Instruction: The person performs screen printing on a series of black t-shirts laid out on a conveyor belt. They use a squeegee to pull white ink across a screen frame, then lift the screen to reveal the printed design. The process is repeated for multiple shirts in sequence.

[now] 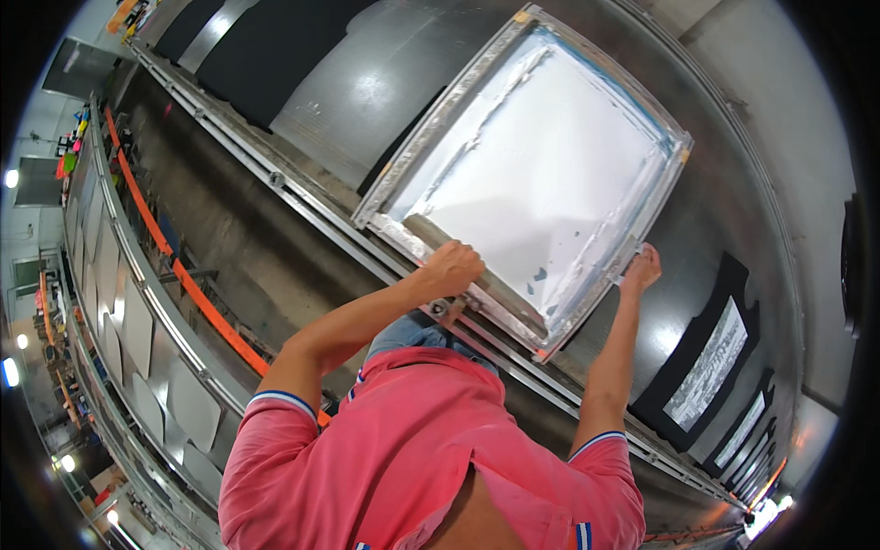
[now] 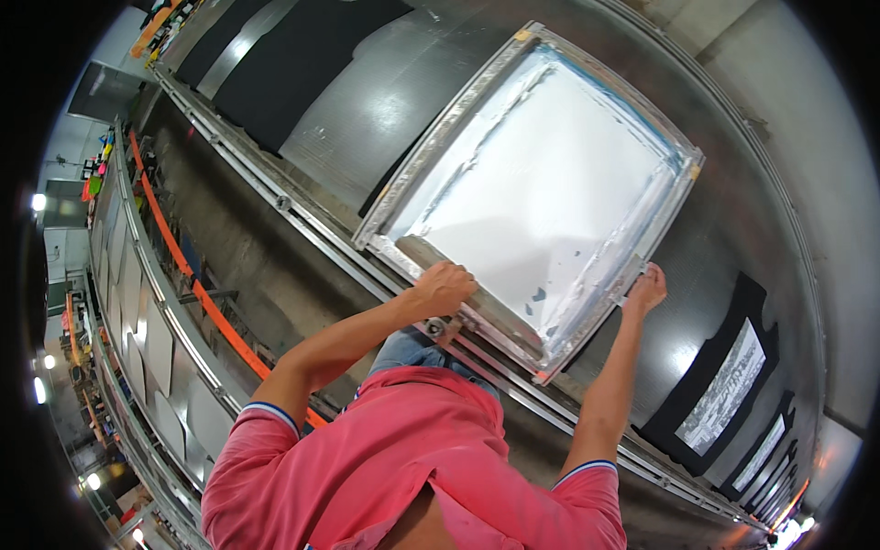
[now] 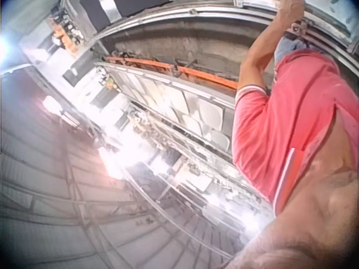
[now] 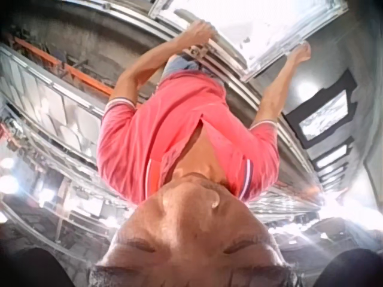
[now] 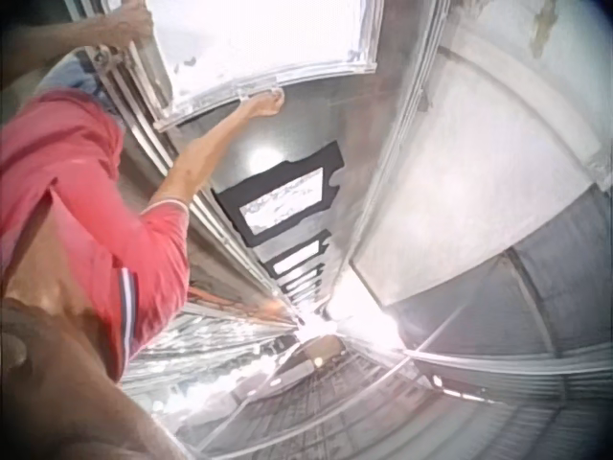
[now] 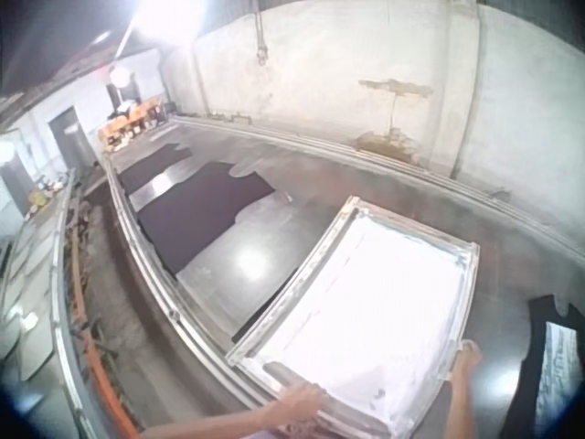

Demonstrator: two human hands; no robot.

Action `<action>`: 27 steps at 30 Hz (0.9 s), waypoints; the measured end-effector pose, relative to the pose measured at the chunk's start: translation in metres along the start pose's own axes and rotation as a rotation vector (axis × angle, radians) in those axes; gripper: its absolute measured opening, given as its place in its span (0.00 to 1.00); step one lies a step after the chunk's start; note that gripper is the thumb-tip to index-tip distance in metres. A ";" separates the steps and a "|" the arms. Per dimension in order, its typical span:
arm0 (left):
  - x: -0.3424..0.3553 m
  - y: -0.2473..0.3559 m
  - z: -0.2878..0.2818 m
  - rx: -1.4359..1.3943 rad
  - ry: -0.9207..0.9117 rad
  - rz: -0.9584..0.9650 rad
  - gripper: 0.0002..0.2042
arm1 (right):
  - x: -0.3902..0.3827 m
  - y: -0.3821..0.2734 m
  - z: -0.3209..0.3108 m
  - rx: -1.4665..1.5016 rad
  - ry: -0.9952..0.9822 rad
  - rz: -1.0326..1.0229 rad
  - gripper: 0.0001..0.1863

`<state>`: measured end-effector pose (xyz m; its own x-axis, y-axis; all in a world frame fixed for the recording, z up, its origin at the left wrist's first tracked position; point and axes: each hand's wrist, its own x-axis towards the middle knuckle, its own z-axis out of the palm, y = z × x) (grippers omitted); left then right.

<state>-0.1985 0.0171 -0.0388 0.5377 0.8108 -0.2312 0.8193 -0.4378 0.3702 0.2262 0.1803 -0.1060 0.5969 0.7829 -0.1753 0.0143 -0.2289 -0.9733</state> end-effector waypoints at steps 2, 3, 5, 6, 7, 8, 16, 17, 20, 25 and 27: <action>-0.001 -0.003 0.003 -0.009 0.109 0.038 0.03 | -0.005 -0.003 0.002 -0.026 0.006 0.001 0.07; -0.003 -0.004 0.007 -0.011 0.167 0.048 0.04 | -0.009 -0.005 0.008 -0.045 0.008 -0.003 0.07; 0.001 -0.009 0.013 -0.019 0.025 0.011 0.04 | -0.006 0.014 0.014 -0.045 0.012 -0.007 0.08; 0.000 -0.009 0.012 -0.023 -0.046 -0.004 0.05 | -0.004 0.021 0.014 -0.029 0.007 -0.008 0.08; -0.003 -0.011 0.018 -0.021 0.018 0.008 0.06 | -0.003 0.029 0.014 -0.013 0.005 -0.009 0.08; -0.006 -0.012 0.026 -0.019 0.080 0.022 0.06 | 0.002 0.034 0.011 -0.083 -0.009 -0.019 0.09; -0.028 -0.020 0.004 -0.038 0.293 0.027 0.07 | 0.009 0.060 0.033 -0.656 0.074 -0.163 0.15; -0.010 -0.024 -0.015 -0.044 0.106 -0.035 0.08 | 0.005 0.058 0.034 -0.580 0.049 -0.082 0.16; 0.048 -0.043 -0.035 -0.066 0.102 -0.083 0.11 | -0.027 0.003 0.048 -1.170 0.038 -0.571 0.18; 0.154 -0.091 -0.078 -0.038 0.202 -0.040 0.08 | -0.107 -0.118 0.124 -1.020 -0.855 -0.679 0.16; 0.201 -0.126 -0.074 -0.058 0.270 0.045 0.08 | -0.082 -0.084 0.166 -1.417 -0.711 -0.730 0.15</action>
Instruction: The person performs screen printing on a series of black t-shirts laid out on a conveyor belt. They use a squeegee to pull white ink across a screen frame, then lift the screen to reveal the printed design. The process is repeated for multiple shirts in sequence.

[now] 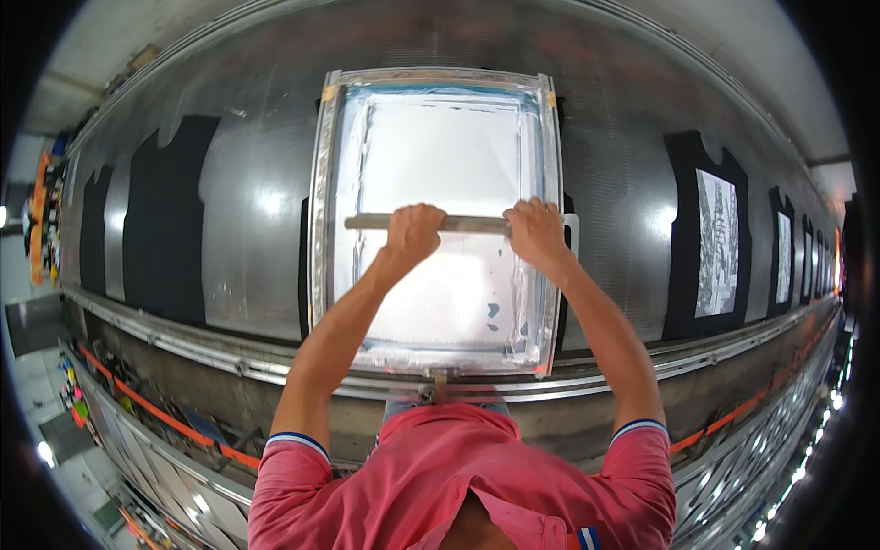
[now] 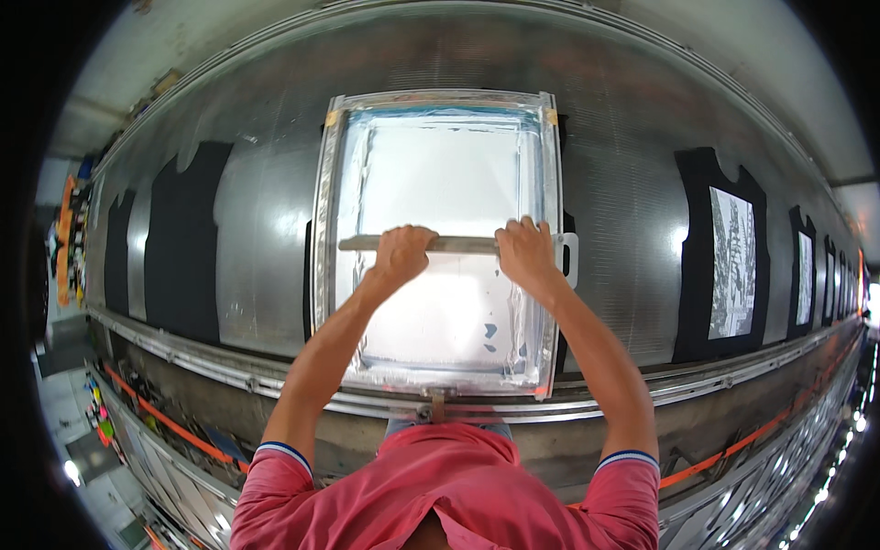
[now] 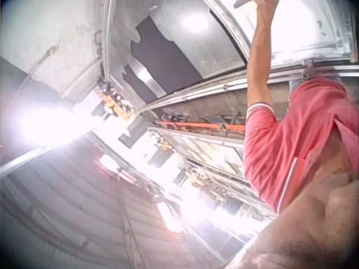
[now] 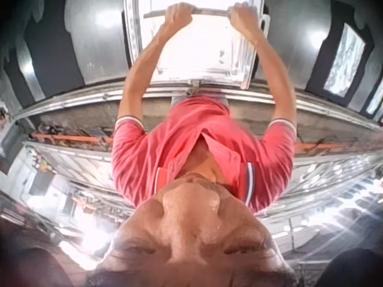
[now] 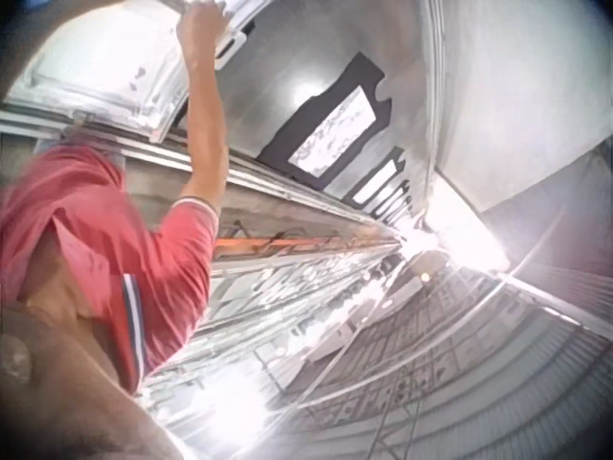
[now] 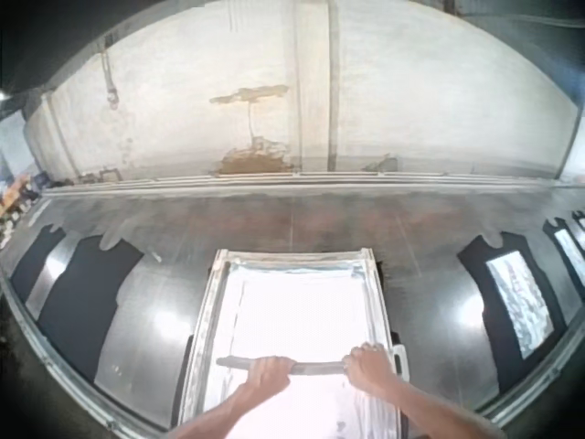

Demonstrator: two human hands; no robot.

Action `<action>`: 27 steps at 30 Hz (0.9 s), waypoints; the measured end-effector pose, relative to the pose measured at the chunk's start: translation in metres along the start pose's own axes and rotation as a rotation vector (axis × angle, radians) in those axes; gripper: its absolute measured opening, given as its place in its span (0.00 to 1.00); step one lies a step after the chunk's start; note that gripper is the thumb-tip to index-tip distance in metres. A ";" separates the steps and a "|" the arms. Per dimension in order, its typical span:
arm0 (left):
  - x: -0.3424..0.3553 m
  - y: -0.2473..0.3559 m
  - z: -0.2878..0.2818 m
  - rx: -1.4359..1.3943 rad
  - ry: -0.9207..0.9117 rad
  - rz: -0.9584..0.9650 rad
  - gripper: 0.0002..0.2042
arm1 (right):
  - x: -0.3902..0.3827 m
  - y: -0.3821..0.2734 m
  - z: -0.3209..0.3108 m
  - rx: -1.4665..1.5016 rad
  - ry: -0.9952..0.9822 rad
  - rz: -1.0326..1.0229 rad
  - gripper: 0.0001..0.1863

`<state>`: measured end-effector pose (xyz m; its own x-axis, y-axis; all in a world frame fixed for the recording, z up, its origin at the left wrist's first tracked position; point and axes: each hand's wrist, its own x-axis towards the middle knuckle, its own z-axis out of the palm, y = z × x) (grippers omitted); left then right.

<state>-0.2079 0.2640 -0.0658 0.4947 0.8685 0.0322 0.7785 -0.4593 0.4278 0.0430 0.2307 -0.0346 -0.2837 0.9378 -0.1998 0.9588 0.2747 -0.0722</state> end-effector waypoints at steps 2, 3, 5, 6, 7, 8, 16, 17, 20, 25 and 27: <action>0.057 -0.051 -0.009 0.077 0.092 0.051 0.07 | 0.077 0.017 0.000 0.125 0.041 0.010 0.12; 0.093 -0.074 -0.025 0.200 -0.053 -0.009 0.10 | 0.118 0.029 0.003 0.211 0.031 -0.008 0.09; 0.157 -0.139 -0.052 0.301 -0.128 -0.192 0.09 | 0.202 0.046 0.001 0.165 0.092 -0.026 0.11; 0.185 -0.182 -0.059 0.420 -0.146 -0.177 0.10 | 0.248 0.055 0.000 0.153 0.088 -0.035 0.12; 0.216 -0.207 -0.078 0.416 -0.193 -0.270 0.11 | 0.290 0.057 -0.012 0.110 0.078 -0.019 0.14; 0.242 -0.242 -0.088 0.449 -0.194 -0.292 0.11 | 0.328 0.056 -0.023 0.070 0.196 -0.081 0.16; 0.250 -0.317 -0.133 0.331 0.002 -0.125 0.09 | 0.390 0.004 -0.032 0.025 0.321 -0.008 0.14; 0.223 -0.314 -0.141 0.310 -0.002 -0.120 0.09 | 0.370 -0.017 -0.040 0.067 0.294 0.007 0.13; 0.119 -0.280 -0.184 0.291 0.079 -0.040 0.09 | 0.263 -0.088 -0.083 0.127 0.268 -0.007 0.11; -0.196 -0.106 -0.307 0.180 -0.044 -0.080 0.07 | -0.062 -0.259 -0.185 0.208 0.241 -0.045 0.12; -0.296 -0.044 -0.339 0.150 -0.060 -0.083 0.07 | -0.169 -0.306 -0.205 0.217 0.237 -0.045 0.11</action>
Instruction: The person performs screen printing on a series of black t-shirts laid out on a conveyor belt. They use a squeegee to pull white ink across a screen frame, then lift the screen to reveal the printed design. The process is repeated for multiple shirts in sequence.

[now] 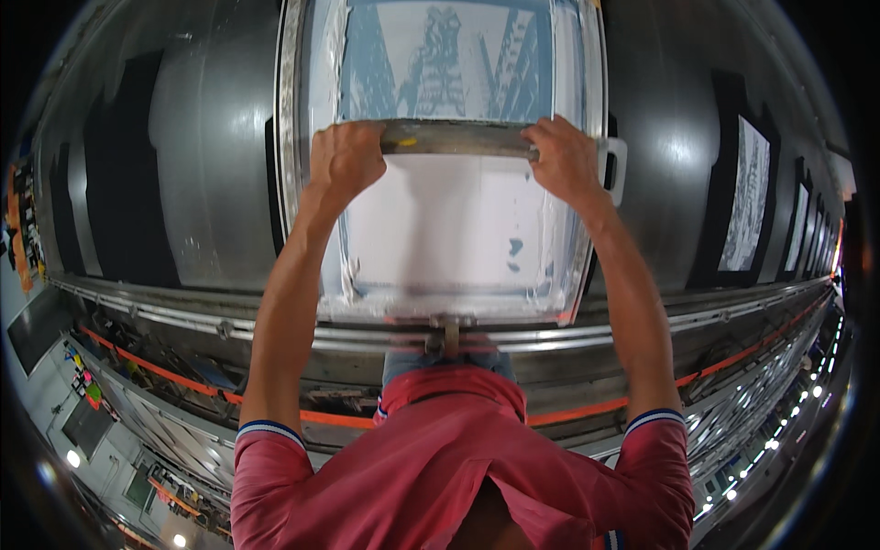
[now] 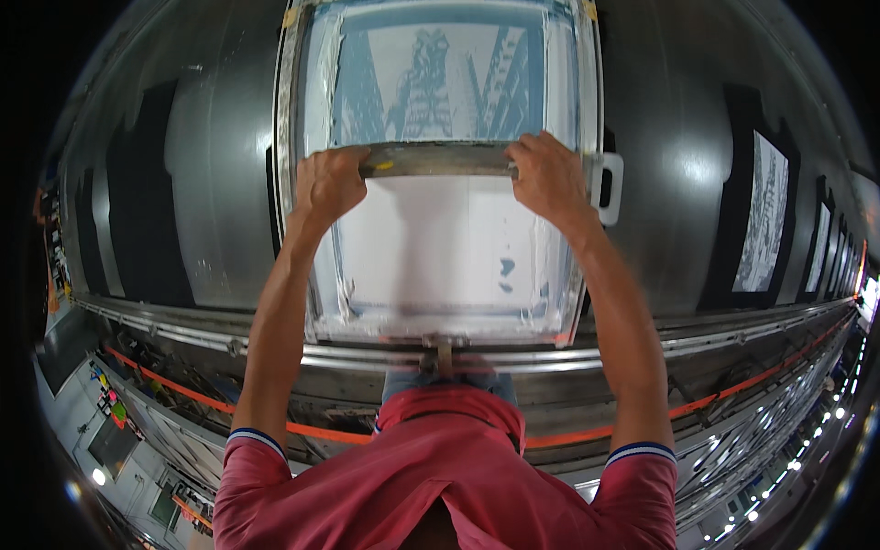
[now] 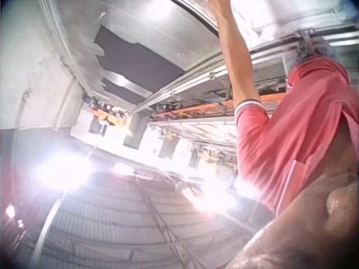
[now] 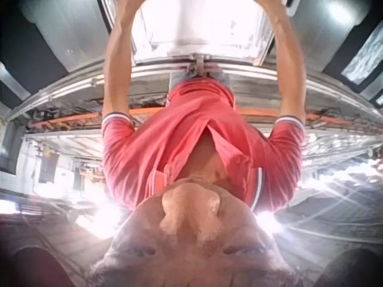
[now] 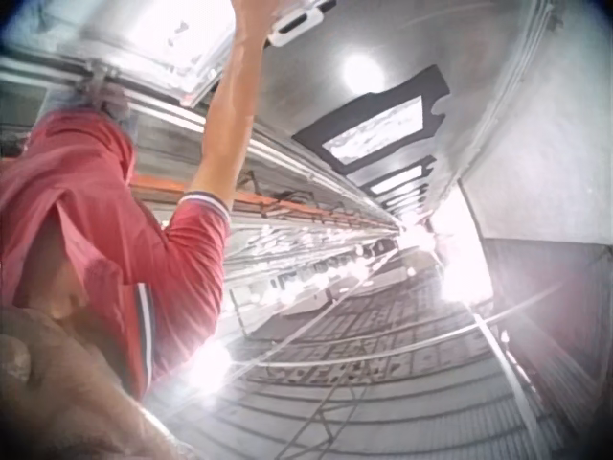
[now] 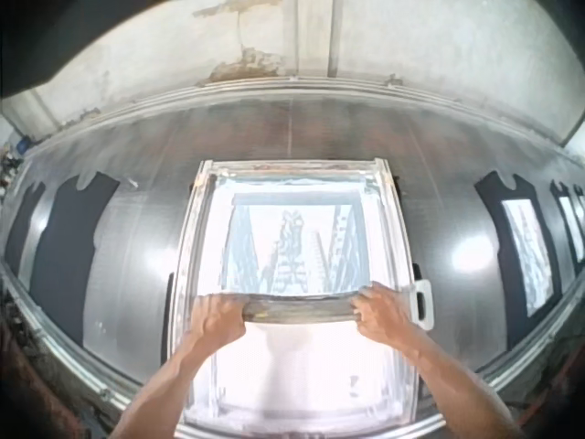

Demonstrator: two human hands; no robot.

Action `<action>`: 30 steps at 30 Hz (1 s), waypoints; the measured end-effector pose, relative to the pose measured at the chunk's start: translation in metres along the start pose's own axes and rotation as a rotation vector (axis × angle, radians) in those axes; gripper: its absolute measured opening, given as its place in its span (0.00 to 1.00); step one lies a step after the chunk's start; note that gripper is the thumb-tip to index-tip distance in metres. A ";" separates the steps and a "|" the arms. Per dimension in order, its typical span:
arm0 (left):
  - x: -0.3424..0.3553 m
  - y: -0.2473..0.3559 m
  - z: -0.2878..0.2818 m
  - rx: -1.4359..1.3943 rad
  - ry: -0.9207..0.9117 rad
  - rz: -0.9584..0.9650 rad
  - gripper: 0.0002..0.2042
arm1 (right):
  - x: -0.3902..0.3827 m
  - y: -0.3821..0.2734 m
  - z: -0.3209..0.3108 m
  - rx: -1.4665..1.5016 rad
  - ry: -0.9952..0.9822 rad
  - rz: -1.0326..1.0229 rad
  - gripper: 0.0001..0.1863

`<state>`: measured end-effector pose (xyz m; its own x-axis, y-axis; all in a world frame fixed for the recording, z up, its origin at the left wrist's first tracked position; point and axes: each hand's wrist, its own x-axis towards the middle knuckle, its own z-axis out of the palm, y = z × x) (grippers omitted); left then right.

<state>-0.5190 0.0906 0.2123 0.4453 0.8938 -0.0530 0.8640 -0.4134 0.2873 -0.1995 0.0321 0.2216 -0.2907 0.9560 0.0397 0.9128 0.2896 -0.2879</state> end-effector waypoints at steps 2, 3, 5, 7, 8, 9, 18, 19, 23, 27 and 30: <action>-0.020 0.018 0.029 -0.005 -0.002 -0.017 0.12 | -0.031 0.010 0.024 0.008 0.041 -0.011 0.11; -0.011 0.019 0.064 -0.008 0.000 -0.022 0.16 | -0.035 0.031 0.052 0.008 0.043 -0.004 0.11; 0.027 0.013 0.153 -0.002 0.026 -0.020 0.16 | -0.025 0.094 0.119 0.016 0.048 0.000 0.11; 0.078 0.003 0.254 -0.026 0.062 -0.028 0.15 | -0.005 0.176 0.212 0.052 0.027 -0.013 0.13; 0.099 -0.004 0.301 -0.040 0.089 -0.013 0.13 | 0.006 0.209 0.250 0.074 0.016 -0.028 0.14; 0.117 -0.009 0.335 -0.056 0.118 0.007 0.12 | 0.016 0.228 0.275 0.104 -0.003 -0.006 0.13; 0.207 0.017 0.270 -0.016 -0.480 -0.106 0.06 | 0.072 0.276 0.202 0.137 -0.619 0.258 0.13; 0.233 0.022 0.259 -0.011 -0.587 -0.128 0.06 | 0.089 0.290 0.201 0.179 -0.678 0.290 0.12; 0.263 0.003 0.295 -0.116 -0.856 -0.109 0.10 | 0.101 0.309 0.216 0.294 -0.915 0.400 0.13; 0.247 0.019 0.303 -0.297 -1.102 -0.151 0.13 | 0.078 0.324 0.197 0.367 -1.009 0.231 0.12; 0.307 0.033 0.305 -0.245 -1.018 -0.048 0.11 | 0.099 0.373 0.182 0.416 -0.958 0.080 0.14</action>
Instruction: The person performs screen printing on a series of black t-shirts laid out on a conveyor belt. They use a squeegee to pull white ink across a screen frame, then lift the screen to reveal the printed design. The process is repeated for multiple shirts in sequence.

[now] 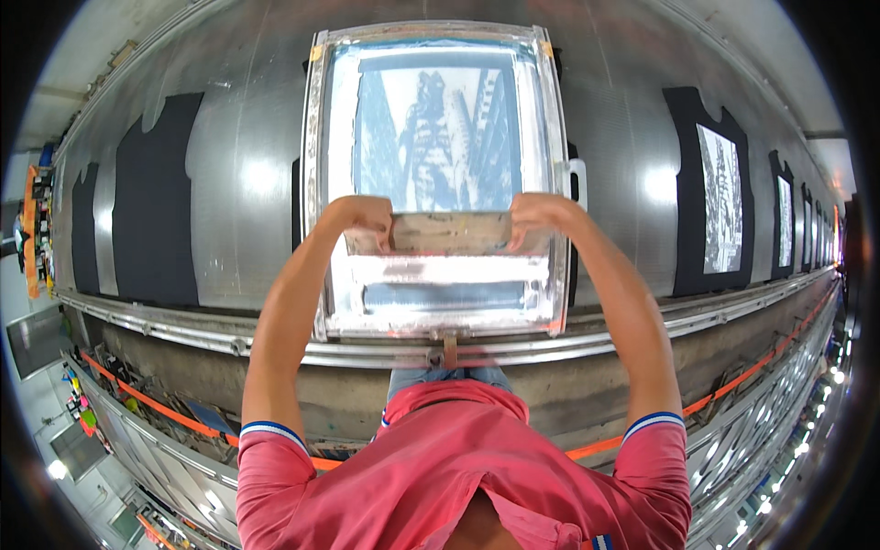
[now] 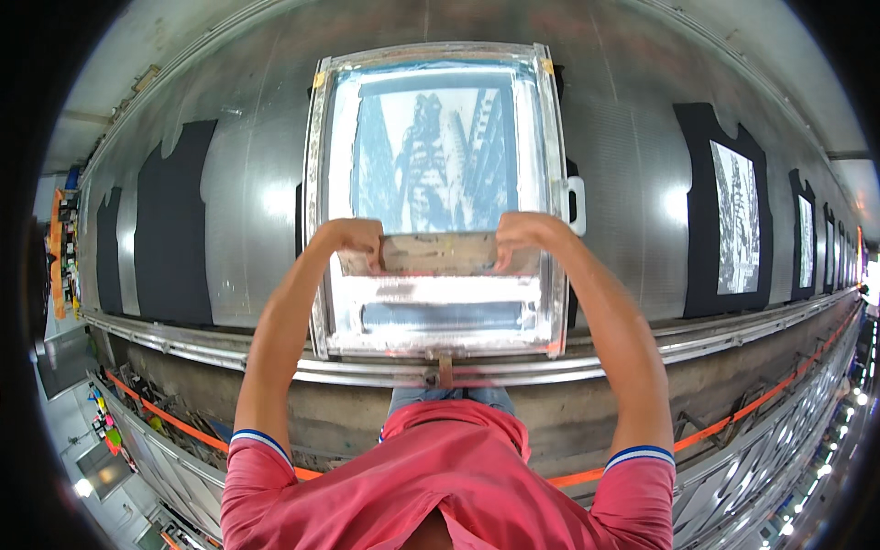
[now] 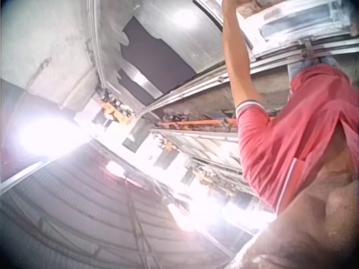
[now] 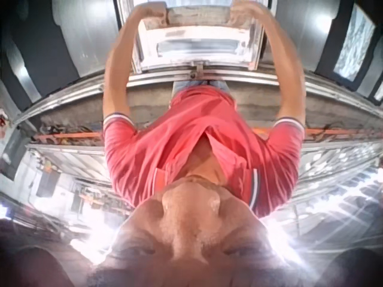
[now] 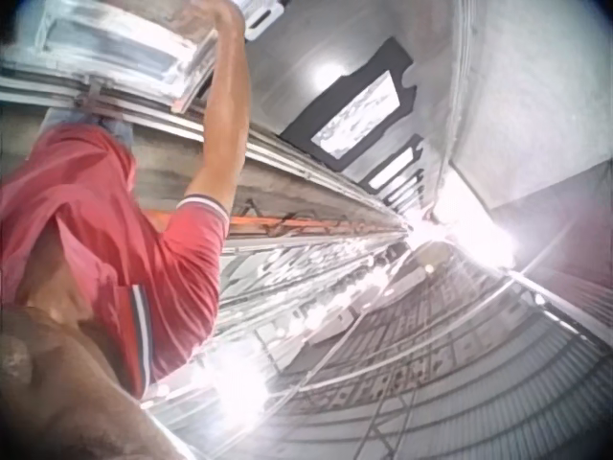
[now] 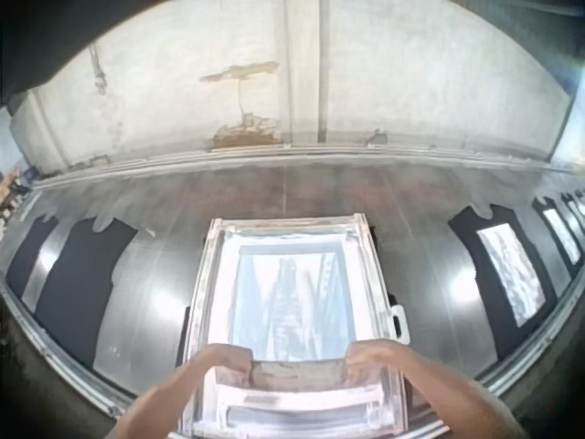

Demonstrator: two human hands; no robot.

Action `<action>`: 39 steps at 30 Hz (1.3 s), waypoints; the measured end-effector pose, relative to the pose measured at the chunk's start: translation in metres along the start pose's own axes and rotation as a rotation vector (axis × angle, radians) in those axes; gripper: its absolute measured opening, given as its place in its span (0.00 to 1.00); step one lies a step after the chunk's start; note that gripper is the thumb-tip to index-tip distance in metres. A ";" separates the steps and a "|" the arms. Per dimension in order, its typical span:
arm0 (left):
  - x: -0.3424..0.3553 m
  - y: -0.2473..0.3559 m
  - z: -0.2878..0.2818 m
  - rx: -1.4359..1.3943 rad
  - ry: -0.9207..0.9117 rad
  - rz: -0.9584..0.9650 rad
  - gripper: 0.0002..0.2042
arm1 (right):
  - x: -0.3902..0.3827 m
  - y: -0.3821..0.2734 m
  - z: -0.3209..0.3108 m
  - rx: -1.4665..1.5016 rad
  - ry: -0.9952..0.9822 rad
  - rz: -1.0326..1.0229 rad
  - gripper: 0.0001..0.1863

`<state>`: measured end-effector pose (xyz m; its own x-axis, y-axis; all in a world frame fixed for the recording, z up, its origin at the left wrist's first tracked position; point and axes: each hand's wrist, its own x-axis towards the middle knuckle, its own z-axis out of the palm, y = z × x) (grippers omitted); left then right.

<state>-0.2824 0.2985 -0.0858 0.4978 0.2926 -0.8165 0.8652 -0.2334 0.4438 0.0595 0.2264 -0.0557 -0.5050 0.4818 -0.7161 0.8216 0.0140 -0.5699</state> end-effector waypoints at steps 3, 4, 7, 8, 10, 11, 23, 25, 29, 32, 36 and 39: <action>-0.007 0.028 -0.055 0.276 0.331 -0.070 0.16 | -0.001 -0.011 -0.044 -0.096 0.319 0.187 0.14; -0.006 0.029 -0.070 0.332 0.530 0.028 0.19 | 0.005 -0.005 -0.056 -0.160 0.447 0.198 0.15; 0.003 0.043 -0.119 0.468 0.813 -0.086 0.15 | 0.017 0.000 -0.101 -0.281 0.727 0.193 0.20; 0.003 0.041 -0.132 0.462 0.915 -0.105 0.14 | 0.020 -0.004 -0.119 -0.278 0.751 0.205 0.20; -0.002 0.041 -0.167 0.472 0.921 -0.149 0.14 | 0.026 -0.013 -0.153 -0.355 0.861 0.171 0.19; -0.003 0.035 -0.174 0.458 1.026 -0.121 0.13 | 0.029 -0.016 -0.161 -0.435 0.948 0.118 0.20; 0.046 -0.029 -0.068 0.363 1.047 -0.008 0.13 | 0.087 0.020 -0.060 -0.433 0.938 -0.043 0.13; 0.028 -0.034 -0.035 0.289 1.000 -0.040 0.14 | 0.082 0.006 -0.029 -0.397 0.924 -0.068 0.13; -0.044 -0.020 0.038 0.263 1.030 0.028 0.16 | 0.024 -0.044 0.034 -0.381 0.899 -0.097 0.10; -0.091 0.029 0.096 0.187 1.015 0.037 0.16 | -0.051 -0.059 0.079 -0.370 0.902 -0.138 0.10; -0.100 0.069 0.174 0.180 1.047 0.058 0.17 | -0.097 -0.036 0.145 -0.332 0.895 -0.169 0.13; -0.087 0.047 0.228 0.122 1.035 0.057 0.17 | -0.079 -0.029 0.201 -0.295 0.855 -0.135 0.15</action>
<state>-0.2986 0.0511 -0.0781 0.3961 0.9166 -0.0548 0.8556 -0.3468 0.3843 0.0225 0.0125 -0.0639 -0.3300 0.9431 -0.0412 0.8634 0.2840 -0.4170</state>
